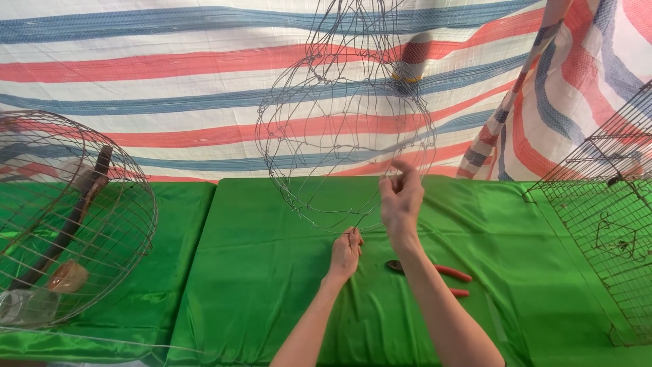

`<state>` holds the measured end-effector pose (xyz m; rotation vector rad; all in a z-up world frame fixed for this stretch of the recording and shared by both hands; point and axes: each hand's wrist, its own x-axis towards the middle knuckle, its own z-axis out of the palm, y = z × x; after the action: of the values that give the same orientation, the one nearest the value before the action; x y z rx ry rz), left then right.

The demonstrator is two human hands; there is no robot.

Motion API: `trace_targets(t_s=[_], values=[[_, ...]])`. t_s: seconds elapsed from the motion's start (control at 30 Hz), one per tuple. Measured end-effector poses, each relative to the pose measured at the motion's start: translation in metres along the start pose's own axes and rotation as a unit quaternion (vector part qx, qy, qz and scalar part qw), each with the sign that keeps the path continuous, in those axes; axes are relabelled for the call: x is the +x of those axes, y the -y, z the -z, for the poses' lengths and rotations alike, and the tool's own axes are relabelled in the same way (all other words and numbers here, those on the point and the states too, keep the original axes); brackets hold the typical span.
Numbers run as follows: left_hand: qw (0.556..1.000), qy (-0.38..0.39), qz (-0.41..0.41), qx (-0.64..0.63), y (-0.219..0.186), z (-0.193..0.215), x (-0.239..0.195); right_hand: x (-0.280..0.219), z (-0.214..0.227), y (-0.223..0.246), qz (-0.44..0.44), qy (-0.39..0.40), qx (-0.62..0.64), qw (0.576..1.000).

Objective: Securing the joints of a wire cage frame by twisting thin wire around them using hands and pliers.

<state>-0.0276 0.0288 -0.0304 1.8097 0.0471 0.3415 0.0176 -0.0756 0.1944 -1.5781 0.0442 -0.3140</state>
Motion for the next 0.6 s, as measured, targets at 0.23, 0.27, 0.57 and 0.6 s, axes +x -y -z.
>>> trace_targets(t_s=[0.23,0.27,0.57,0.6], values=[[1.0,0.009,0.009,-0.006,0.0,0.004,0.001,-0.009,-0.002,0.004,0.027,-0.023,-0.079,0.996],[1.0,0.005,0.011,-0.017,0.0,0.004,0.001,-0.008,-0.001,0.006,0.026,-0.005,-0.094,0.995],[1.0,0.006,0.014,-0.028,-0.001,0.006,0.002,-0.005,0.003,0.022,0.008,0.053,-0.164,0.985],[0.999,0.008,0.014,-0.028,-0.003,0.007,0.001,-0.007,0.004,0.027,0.015,0.071,-0.18,0.981]])
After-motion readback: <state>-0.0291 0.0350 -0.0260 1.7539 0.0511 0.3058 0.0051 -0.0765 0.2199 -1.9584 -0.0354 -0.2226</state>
